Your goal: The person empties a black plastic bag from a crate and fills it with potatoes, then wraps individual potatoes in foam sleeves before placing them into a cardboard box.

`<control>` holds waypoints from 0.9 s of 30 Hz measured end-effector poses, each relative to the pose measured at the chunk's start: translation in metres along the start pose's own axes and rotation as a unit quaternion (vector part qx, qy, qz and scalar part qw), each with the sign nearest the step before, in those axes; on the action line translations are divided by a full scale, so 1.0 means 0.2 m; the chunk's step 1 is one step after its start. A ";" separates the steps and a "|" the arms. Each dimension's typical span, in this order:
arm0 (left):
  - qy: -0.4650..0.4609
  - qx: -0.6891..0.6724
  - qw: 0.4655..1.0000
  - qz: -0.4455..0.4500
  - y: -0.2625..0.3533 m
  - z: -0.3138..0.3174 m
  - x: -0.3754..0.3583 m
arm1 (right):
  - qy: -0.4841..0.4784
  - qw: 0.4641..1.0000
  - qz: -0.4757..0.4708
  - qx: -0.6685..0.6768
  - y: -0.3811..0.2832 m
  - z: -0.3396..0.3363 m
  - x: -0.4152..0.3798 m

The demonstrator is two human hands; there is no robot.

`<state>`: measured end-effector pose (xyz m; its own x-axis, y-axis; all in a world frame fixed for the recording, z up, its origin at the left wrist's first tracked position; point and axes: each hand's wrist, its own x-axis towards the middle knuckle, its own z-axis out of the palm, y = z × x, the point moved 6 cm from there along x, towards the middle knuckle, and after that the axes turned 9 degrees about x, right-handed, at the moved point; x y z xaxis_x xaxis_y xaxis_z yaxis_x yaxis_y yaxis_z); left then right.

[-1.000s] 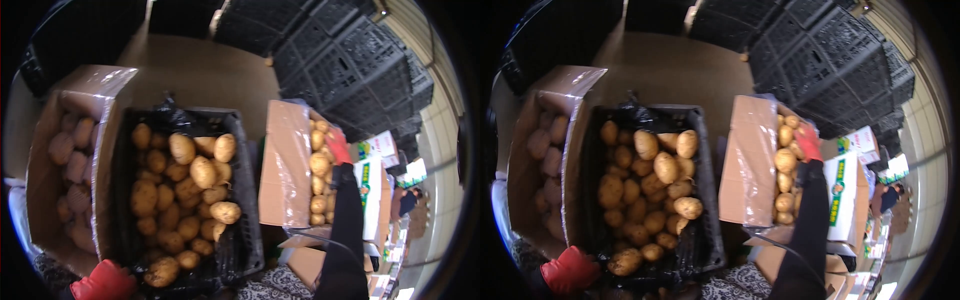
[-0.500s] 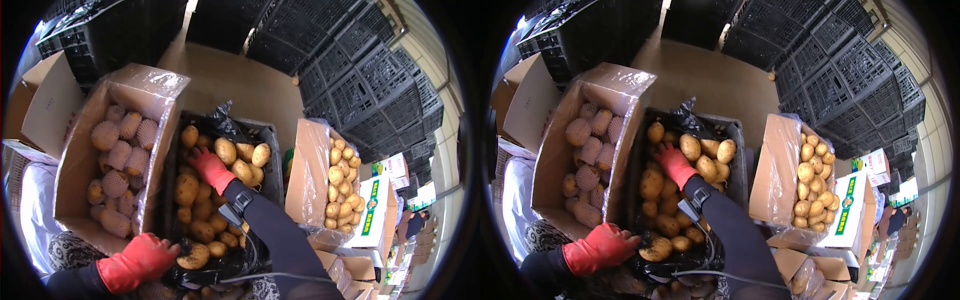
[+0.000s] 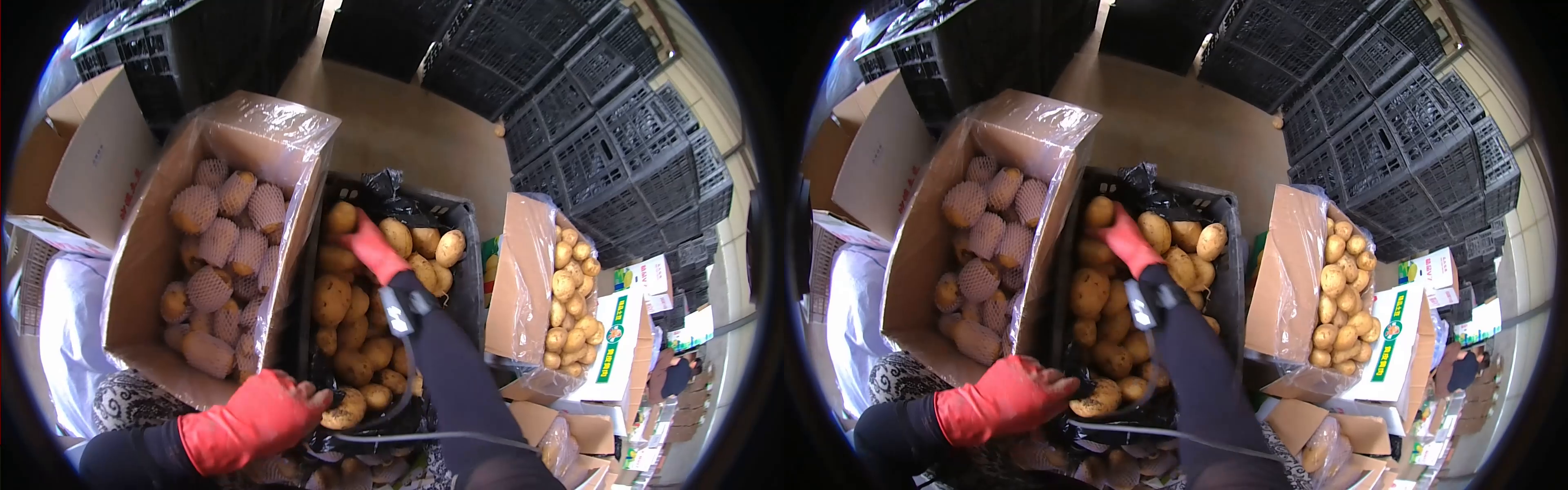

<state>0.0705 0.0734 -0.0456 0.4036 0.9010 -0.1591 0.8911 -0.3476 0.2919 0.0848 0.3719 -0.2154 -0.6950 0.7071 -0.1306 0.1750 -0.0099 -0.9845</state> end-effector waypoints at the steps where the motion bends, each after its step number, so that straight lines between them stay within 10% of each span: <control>1: 0.023 -0.013 0.999 -0.018 -0.06 -0.03 0.03 | -0.004 0.995 0.002 0.100 -0.06 -0.05 -0.09; 4: 0.114 -0.179 0.975 -0.064 -0.27 -0.10 0.22 | 0.018 0.961 0.032 0.273 -0.35 -0.36 -0.42; 7: 0.130 -0.046 0.989 -0.059 -0.43 -0.09 0.63 | 0.004 0.932 0.059 0.358 -0.56 -0.77 -0.72; 12: -0.312 0.255 0.914 0.047 -0.28 0.36 1.04 | 0.190 0.945 -0.033 0.264 -0.72 -1.53 -1.21; 15: -0.110 0.371 0.921 -0.053 -0.30 0.87 1.07 | 0.235 0.907 -0.070 0.343 -0.72 -1.82 -1.50; 16: -0.201 0.403 0.891 -0.064 -0.38 1.06 1.09 | 0.297 0.870 -0.079 0.385 -0.68 -1.93 -1.59; 18: 0.017 0.406 0.903 -0.140 -0.67 1.37 1.14 | 0.340 0.893 -0.113 0.272 -0.67 -2.17 -1.74; 19: -0.088 0.210 0.953 -0.202 -0.56 1.11 1.15 | 0.462 0.858 -0.122 0.191 -0.71 -2.23 -1.76; 22: -0.002 0.341 0.929 -0.145 -0.47 1.00 1.11 | 0.571 0.754 -0.260 -0.196 -0.77 -2.53 -1.72; 27: -0.144 0.305 0.936 -0.102 -0.28 0.78 1.06 | 0.537 0.618 0.081 -0.568 -0.58 -2.64 -1.57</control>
<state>0.1380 0.2428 -0.2420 0.1736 0.8882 -0.4254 0.8731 -0.3386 -0.3507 0.6508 0.5245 0.0018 0.1529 0.8293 0.5375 0.9827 -0.0700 -0.1716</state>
